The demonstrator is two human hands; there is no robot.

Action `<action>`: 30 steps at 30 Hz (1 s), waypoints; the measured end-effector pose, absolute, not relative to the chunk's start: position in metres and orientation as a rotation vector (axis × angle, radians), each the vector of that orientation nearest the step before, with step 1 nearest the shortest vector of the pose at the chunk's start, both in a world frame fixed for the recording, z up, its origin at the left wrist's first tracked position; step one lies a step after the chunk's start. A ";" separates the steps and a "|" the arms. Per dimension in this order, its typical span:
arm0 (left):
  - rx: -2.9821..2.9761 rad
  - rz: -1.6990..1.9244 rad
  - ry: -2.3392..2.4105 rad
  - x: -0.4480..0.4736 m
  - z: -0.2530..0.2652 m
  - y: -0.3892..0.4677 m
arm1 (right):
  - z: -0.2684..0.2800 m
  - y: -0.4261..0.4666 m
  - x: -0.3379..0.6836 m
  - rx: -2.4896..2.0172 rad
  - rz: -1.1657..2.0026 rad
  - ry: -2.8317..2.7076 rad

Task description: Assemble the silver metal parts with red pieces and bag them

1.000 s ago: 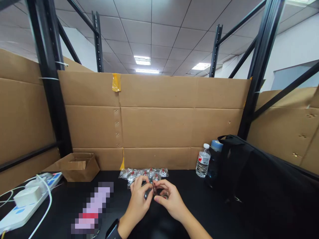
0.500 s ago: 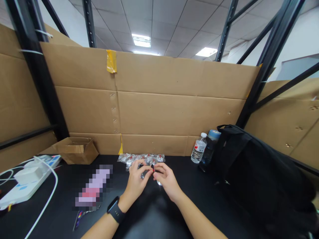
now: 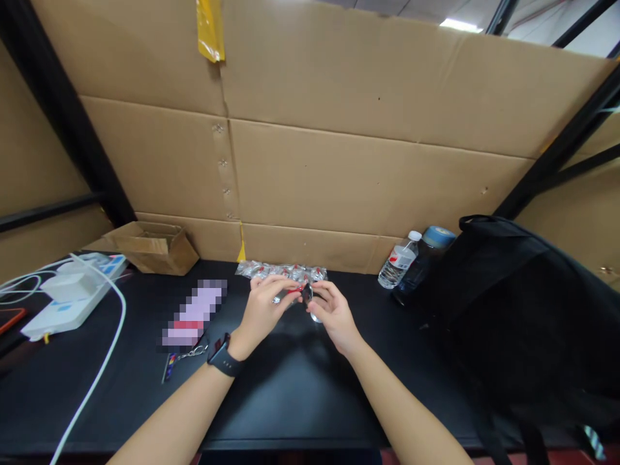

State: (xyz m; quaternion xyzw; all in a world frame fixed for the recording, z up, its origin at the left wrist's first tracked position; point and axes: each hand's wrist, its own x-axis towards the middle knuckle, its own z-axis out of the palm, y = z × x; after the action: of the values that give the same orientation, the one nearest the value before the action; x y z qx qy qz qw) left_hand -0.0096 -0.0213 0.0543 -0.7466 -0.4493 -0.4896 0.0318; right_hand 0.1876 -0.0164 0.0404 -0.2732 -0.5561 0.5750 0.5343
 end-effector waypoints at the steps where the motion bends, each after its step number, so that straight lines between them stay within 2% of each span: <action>1: -2.306 -1.522 -1.377 -0.009 0.054 -0.021 | 0.041 -0.017 0.188 -0.657 1.360 -1.321; 17: -2.258 -1.359 -1.392 0.001 0.047 -0.027 | 0.038 -0.019 0.185 -0.648 1.382 -1.291; 30: -2.160 -1.308 -1.342 0.006 0.051 -0.036 | 0.031 -0.016 0.184 -0.653 1.264 -1.349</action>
State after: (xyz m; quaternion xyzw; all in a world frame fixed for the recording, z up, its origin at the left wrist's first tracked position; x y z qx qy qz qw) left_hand 0.0065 -0.0357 0.0513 -0.7479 -0.4645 -0.4530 0.1404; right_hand 0.1840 -0.0165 0.0306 -0.2768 -0.5714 0.5356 0.5567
